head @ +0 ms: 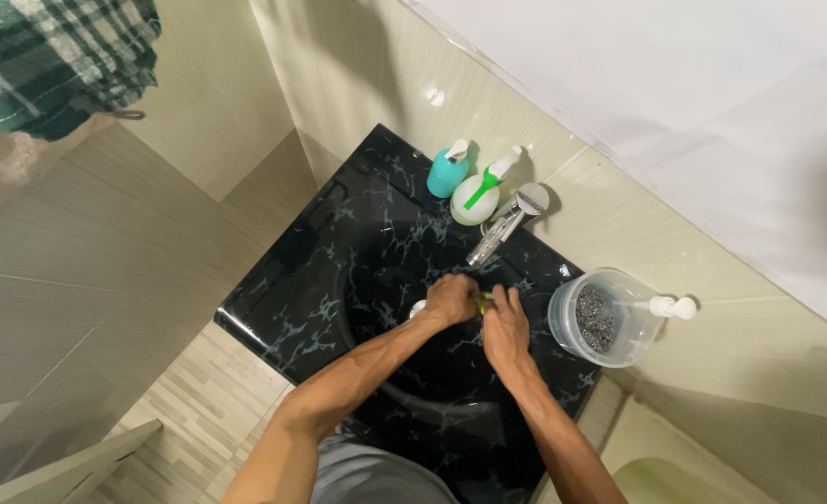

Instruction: The person cleans a sink faucet and showerhead by scrubbing them with a steel wool pad and then wipes the surfaces with a yellow and green sponge.

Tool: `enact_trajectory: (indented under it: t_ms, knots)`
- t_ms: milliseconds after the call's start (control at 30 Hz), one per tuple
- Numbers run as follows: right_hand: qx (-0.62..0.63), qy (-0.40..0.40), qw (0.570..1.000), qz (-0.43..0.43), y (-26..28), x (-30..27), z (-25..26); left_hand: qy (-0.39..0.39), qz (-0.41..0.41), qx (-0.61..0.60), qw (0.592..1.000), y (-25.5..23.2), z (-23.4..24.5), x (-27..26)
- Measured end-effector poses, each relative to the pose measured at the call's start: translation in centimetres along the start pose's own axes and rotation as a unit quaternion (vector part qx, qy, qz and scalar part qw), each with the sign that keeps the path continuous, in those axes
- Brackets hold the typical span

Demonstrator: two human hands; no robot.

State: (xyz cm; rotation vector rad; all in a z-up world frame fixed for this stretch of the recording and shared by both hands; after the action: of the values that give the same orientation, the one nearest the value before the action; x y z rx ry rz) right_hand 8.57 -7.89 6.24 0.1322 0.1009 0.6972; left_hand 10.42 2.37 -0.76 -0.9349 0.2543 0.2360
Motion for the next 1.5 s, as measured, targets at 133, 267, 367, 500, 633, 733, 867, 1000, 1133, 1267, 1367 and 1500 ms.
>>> enact_trajectory:
  t_ms: [133,267,367,500,633,733,867,1000,1133,1267,1367,1500]
  knots:
    - [0.067,-0.082,0.992,0.061,2.2,2.9,2.5,-0.139,-0.003,-0.034,0.990,0.8,4.6,-0.7]
    - [0.070,-0.155,0.979,0.116,3.4,4.9,3.4,-0.182,-0.011,-0.055,0.982,1.1,6.5,-1.2]
    - [0.037,-0.148,0.982,0.108,3.3,4.9,3.5,-0.189,-0.051,-0.056,0.979,0.9,6.0,-1.5]
    - [0.004,-0.008,1.000,0.025,0.8,3.3,1.6,-0.070,-0.133,-0.010,0.989,-0.5,1.0,-1.3]
    - [-0.023,0.071,0.996,-0.038,-0.8,-0.4,-1.6,0.086,-0.220,0.050,0.970,-2.1,-5.1,-3.3]
    - [0.038,0.234,0.970,-0.053,-1.3,-2.0,-5.8,0.234,-0.172,0.149,0.945,0.4,-8.4,-3.6]
    - [0.155,0.446,0.880,-0.057,1.5,-3.8,-10.1,0.435,-0.051,0.264,0.859,6.5,-11.1,-4.6]
    - [0.286,0.429,0.855,-0.048,6.9,-3.0,-10.7,0.433,0.079,0.367,0.819,10.1,-5.2,-5.0]
    - [0.423,0.310,0.849,-0.062,11.4,-1.0,-9.6,0.317,0.116,0.437,0.834,9.6,2.7,-5.0]
    - [0.359,0.347,0.866,-0.021,11.7,-1.4,-9.9,0.359,0.102,0.435,0.819,8.9,3.4,-6.1]
    - [0.254,0.405,0.878,0.041,9.2,-3.4,-10.8,0.417,0.043,0.387,0.821,7.7,-1.7,-6.2]
    - [0.092,0.417,0.904,0.028,2.6,-6.0,-10.1,0.408,-0.003,0.174,0.896,5.3,-9.0,-6.2]
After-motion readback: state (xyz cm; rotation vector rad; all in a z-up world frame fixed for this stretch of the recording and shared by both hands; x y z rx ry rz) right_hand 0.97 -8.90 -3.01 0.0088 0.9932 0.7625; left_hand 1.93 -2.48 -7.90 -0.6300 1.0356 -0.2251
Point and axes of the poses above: each hand's wrist, its own x-axis towards the middle knuckle, its own z-axis out of the back of the hand, y = z × x, the point moved 9 cm from there along x, towards the middle knuckle, and after that the axes turned 3 degrees about y, right-handed, at the moved point
